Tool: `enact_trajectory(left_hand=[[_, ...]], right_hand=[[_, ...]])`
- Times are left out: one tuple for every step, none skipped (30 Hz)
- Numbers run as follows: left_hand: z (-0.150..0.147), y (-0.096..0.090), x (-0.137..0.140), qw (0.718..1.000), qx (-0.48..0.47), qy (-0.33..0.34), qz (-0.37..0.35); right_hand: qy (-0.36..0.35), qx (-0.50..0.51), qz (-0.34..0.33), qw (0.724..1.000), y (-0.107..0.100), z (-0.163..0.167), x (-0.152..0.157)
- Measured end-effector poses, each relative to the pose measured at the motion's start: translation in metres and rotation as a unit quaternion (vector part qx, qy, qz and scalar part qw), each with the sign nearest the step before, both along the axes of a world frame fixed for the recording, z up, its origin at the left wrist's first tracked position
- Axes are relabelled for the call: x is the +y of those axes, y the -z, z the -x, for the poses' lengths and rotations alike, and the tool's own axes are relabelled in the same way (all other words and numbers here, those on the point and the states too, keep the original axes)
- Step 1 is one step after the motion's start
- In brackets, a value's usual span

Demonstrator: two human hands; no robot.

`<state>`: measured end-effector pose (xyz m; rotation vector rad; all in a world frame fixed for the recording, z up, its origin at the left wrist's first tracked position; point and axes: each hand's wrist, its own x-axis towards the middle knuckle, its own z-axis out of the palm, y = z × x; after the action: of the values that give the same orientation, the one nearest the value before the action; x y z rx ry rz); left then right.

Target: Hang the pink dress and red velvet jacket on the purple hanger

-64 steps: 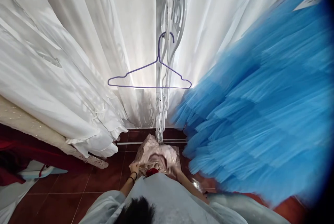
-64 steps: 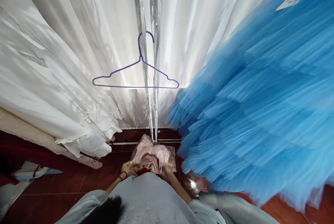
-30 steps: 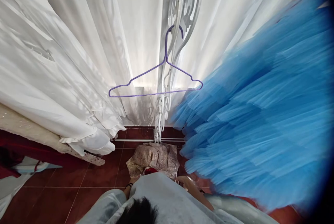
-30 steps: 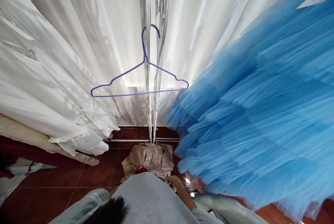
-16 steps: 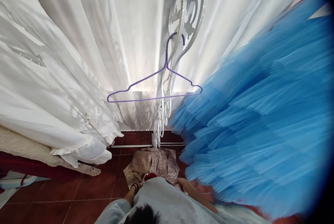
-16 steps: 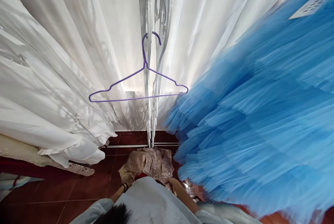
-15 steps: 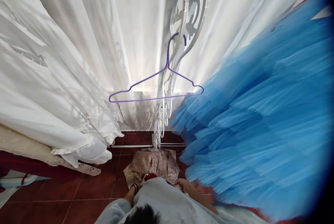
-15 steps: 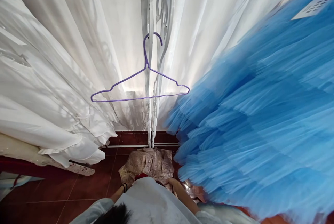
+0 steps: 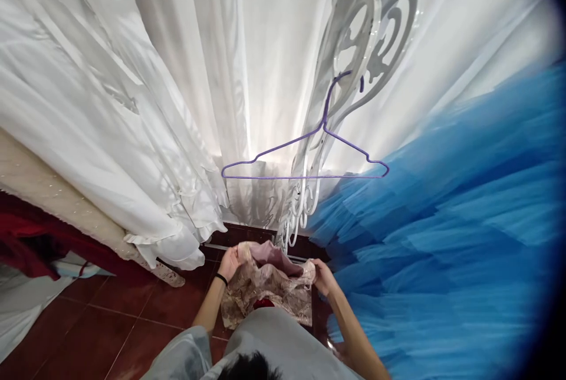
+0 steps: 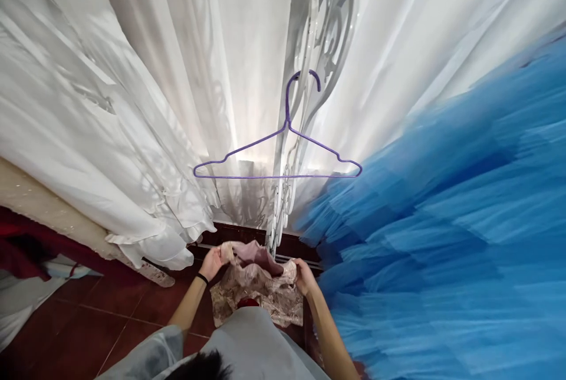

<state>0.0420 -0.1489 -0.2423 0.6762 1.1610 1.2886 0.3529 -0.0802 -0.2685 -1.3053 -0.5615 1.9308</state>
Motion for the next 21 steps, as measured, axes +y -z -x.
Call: enact_trajectory(left_hand=[[0.013,-0.004,0.007,0.999,-0.015,-0.031,-0.017],[0.027,-0.011,0.015,0.997,-0.029,-0.062,-0.037],[0.042,-0.022,0.022,0.993,-0.041,-0.091,-0.059],[0.058,-0.035,0.028,0.989,-0.048,-0.116,-0.078],[0.072,-0.050,0.033,0.983,-0.052,-0.143,-0.098],[0.084,-0.067,0.038,0.977,-0.053,-0.169,-0.120],[0.094,-0.085,0.042,0.970,-0.049,-0.190,-0.145],[0.101,-0.102,0.046,0.961,-0.035,-0.209,-0.176],[0.106,-0.119,0.050,0.954,-0.014,-0.218,-0.204],[0.108,-0.135,0.053,0.947,0.010,-0.224,-0.229],[0.109,-0.150,0.056,0.941,0.034,-0.228,-0.248],[0.109,-0.163,0.059,0.936,0.055,-0.229,-0.262],[0.108,-0.175,0.062,0.931,0.075,-0.230,-0.273],[0.107,-0.187,0.066,0.926,0.094,-0.229,-0.285],[0.106,-0.198,0.070,0.922,0.117,-0.222,-0.296],[0.104,-0.208,0.074,0.918,0.145,-0.206,-0.306],[0.102,-0.218,0.078,0.915,0.177,-0.181,-0.313],[0.099,-0.228,0.083,0.913,0.207,-0.152,-0.317],[0.095,-0.237,0.087,0.910,0.233,-0.121,-0.319],[0.090,-0.245,0.091,0.909,0.253,-0.090,-0.319],[0.083,-0.252,0.095,0.907,0.267,-0.064,-0.319]], right_hand=[[-0.009,0.019,-0.015,1.000,-0.014,-0.002,0.007],[-0.019,0.041,-0.042,0.998,-0.031,-0.005,0.012],[-0.027,0.063,-0.078,0.995,-0.050,-0.007,0.016],[-0.031,0.081,-0.118,0.989,-0.069,-0.007,0.019],[-0.032,0.092,-0.159,0.982,-0.089,-0.007,0.021],[-0.028,0.097,-0.196,0.975,-0.108,-0.004,0.022],[-0.021,0.096,-0.228,0.969,-0.125,0.000,0.023],[-0.013,0.093,-0.258,0.961,-0.141,0.005,0.024],[-0.007,0.090,-0.288,0.953,-0.155,0.011,0.024],[-0.002,0.088,-0.316,0.945,-0.166,0.017,0.024],[0.000,0.084,-0.340,0.937,-0.175,0.022,0.023],[0.002,0.077,-0.360,0.930,-0.182,0.026,0.022],[0.006,0.067,-0.375,0.925,-0.188,0.029,0.021],[0.015,0.057,-0.386,0.920,-0.193,0.031,0.021],[0.027,0.048,-0.395,0.917,-0.197,0.030,0.021],[0.042,0.040,-0.402,0.914,-0.200,0.029,0.021],[0.054,0.034,-0.409,0.910,-0.202,0.026,0.021],[0.065,0.030,-0.416,0.907,-0.204,0.023,0.022],[0.073,0.027,-0.420,0.904,-0.206,0.020,0.023],[0.079,0.025,-0.422,0.903,-0.207,0.017,0.024],[0.086,0.023,-0.419,0.904,-0.207,0.014,0.025]])
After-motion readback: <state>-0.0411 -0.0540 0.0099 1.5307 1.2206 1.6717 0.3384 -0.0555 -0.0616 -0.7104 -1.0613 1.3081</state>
